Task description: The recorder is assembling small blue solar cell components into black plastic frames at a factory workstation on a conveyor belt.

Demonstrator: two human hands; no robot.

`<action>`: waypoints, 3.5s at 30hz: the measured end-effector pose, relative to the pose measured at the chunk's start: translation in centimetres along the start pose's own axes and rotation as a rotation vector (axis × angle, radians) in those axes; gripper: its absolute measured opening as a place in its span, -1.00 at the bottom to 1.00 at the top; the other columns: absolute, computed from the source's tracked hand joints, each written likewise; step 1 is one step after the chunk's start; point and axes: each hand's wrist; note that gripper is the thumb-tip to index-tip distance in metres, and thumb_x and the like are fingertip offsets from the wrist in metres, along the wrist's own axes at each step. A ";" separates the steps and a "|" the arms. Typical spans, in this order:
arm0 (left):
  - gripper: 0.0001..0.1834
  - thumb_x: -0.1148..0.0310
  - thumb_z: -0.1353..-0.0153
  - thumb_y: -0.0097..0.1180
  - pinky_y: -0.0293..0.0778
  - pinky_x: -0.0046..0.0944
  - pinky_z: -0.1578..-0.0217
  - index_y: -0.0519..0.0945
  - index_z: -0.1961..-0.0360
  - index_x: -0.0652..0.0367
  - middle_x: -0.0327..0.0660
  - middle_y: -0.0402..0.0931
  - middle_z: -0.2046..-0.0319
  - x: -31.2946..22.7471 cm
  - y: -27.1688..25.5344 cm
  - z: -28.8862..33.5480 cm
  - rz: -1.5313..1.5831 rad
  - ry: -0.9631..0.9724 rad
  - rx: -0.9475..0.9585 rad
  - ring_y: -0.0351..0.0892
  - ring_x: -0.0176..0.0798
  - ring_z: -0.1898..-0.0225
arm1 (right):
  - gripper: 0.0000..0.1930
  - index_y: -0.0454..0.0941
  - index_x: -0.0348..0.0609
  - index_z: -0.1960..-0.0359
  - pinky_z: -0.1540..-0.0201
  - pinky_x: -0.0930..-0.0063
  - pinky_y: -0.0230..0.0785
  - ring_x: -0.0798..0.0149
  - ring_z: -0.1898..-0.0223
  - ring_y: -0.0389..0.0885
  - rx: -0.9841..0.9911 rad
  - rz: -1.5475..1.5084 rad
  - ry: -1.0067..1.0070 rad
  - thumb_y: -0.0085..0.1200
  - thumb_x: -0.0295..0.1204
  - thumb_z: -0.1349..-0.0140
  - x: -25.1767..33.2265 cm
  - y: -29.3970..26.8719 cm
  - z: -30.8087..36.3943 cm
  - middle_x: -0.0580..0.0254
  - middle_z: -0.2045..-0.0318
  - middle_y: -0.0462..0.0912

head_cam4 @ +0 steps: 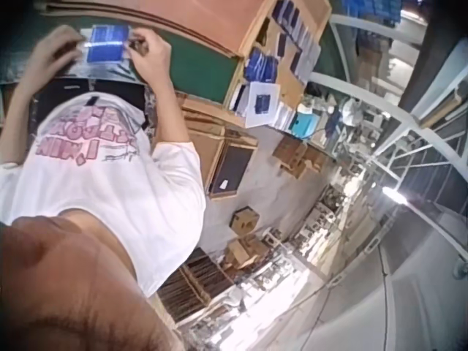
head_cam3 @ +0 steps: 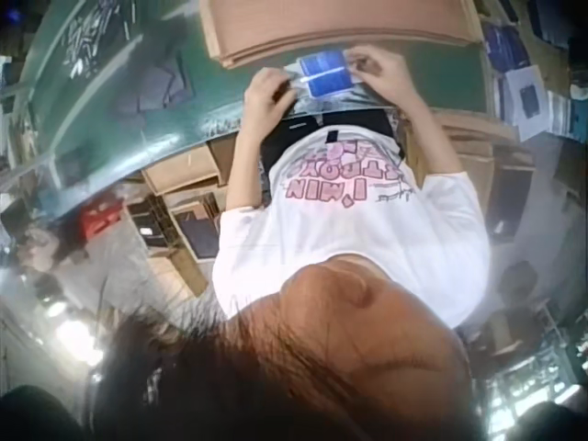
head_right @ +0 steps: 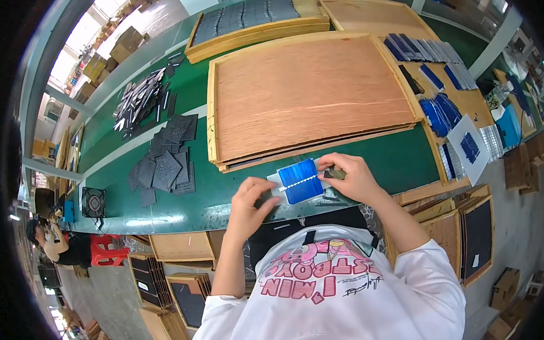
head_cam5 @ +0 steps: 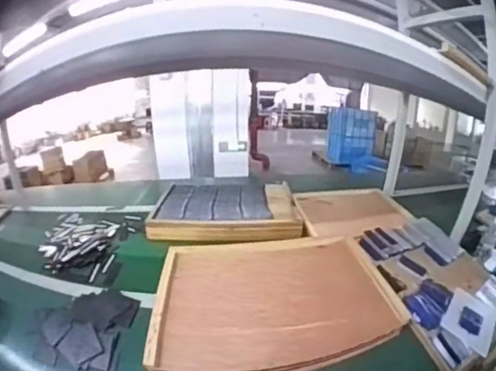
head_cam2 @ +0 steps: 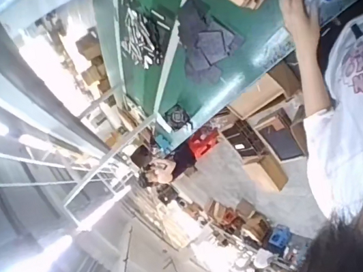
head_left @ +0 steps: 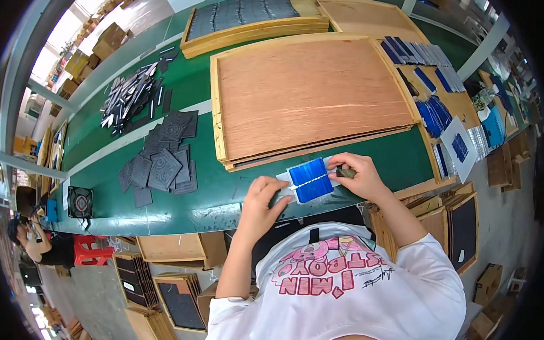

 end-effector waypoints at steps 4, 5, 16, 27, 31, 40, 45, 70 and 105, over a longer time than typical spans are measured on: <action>-0.75 0.48 -0.06 0.36 0.47 -0.12 0.16 0.65 0.21 0.22 -0.10 0.54 0.28 0.1 0.4 -1.0 -0.084 0.047 0.019 0.53 0.00 0.19 | -0.68 0.60 -0.17 0.12 0.15 0.47 0.55 0.27 0.21 0.74 0.015 -0.024 0.020 0.34 -0.58 -0.05 -0.1 -0.1 -0.1 0.20 0.26 0.73; -0.77 0.49 -0.06 0.35 0.47 -0.12 0.17 0.65 0.22 0.22 -0.11 0.54 0.29 0.2 0.5 -1.2 -0.082 0.059 0.020 0.53 -0.01 0.20 | -0.67 0.60 -0.17 0.12 0.14 0.46 0.56 0.27 0.21 0.74 0.018 -0.028 0.023 0.34 -0.58 -0.04 -0.1 -0.2 -0.1 0.19 0.26 0.72; -0.70 0.47 -0.05 0.36 0.46 -0.10 0.10 0.65 0.15 0.19 -0.12 0.56 0.21 0.2 0.6 -1.1 -0.004 -0.041 0.010 0.53 0.01 0.14 | -0.66 0.60 -0.13 0.11 0.24 0.41 0.55 0.17 0.28 0.72 -0.066 0.080 -0.062 0.33 -0.56 -0.03 -0.7 -0.5 0.9 0.20 0.29 0.72; -0.24 -0.10 -0.06 0.26 -0.11 0.39 -0.33 0.48 -0.30 -0.07 -0.32 0.24 -0.42 -2.5 4.2 -1.3 -0.552 0.298 0.262 -0.05 0.25 -0.49 | -0.59 0.57 -0.15 -0.04 0.51 0.34 0.49 0.17 0.49 0.63 -0.182 0.371 -0.271 0.25 -0.56 -0.10 0.3 1.0 3.8 0.17 0.23 0.73; -0.26 -0.08 -0.10 0.24 -0.06 0.44 -0.32 0.48 -0.31 -0.08 -0.34 0.22 -0.43 -2.7 4.2 -1.3 -0.561 0.281 0.276 -0.01 0.18 -0.49 | -0.56 0.56 -0.14 -0.04 0.44 0.31 0.53 0.13 0.41 0.67 -0.102 0.336 -0.162 0.26 -0.56 -0.06 0.0 1.0 4.1 0.15 0.22 0.73; -0.22 -0.08 -0.11 0.25 -0.10 0.43 -0.32 0.42 -0.34 -0.01 -0.23 0.17 -0.45 -2.7 3.6 -0.5 -0.530 0.228 0.204 -0.03 0.27 -0.48 | -0.39 0.51 -0.10 -0.09 0.18 0.28 0.57 0.09 0.16 0.68 -0.081 0.218 -0.008 0.42 -0.36 0.07 1.2 -0.7 1.8 0.18 0.09 0.71; -0.25 0.15 -0.19 0.23 -0.13 0.38 -0.33 0.33 -0.33 0.32 0.15 0.13 -0.42 -1.7 2.4 2.3 -0.453 0.034 -0.024 -0.05 0.40 -0.46 | -0.20 0.42 -0.02 -0.21 0.19 0.30 0.59 0.12 -0.14 0.50 0.067 0.341 -0.263 0.46 -0.15 0.15 3.8 0.3 -1.2 0.27 -0.20 0.52; -0.46 -0.01 -0.45 -0.17 0.30 -0.08 -0.10 0.54 0.05 0.33 0.02 0.46 0.02 -17.6 -1.8 -4.1 1.935 0.307 0.771 0.40 0.03 -0.07 | 0.10 0.31 -0.13 -0.31 -0.16 0.13 0.42 -0.13 -0.19 0.45 0.150 0.469 -0.159 0.59 -0.21 0.42 5.1 2.4 -2.7 0.00 -0.18 0.49; -0.18 -0.28 -0.38 -0.26 0.20 0.01 -0.24 0.44 -0.20 0.34 0.07 0.35 -0.19 -16.8 -0.7 -5.5 1.912 0.579 1.062 0.33 0.01 -0.22 | -0.63 0.52 -0.16 -0.15 0.10 0.55 0.34 0.39 0.11 0.47 -0.799 0.353 0.155 0.20 -0.45 -0.31 -4.9 -5.7 2.8 0.30 -0.02 0.60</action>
Point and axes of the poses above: each hand's wrist, its own z-axis away from the middle knuckle, its own y-axis out of the palm, x = y × z
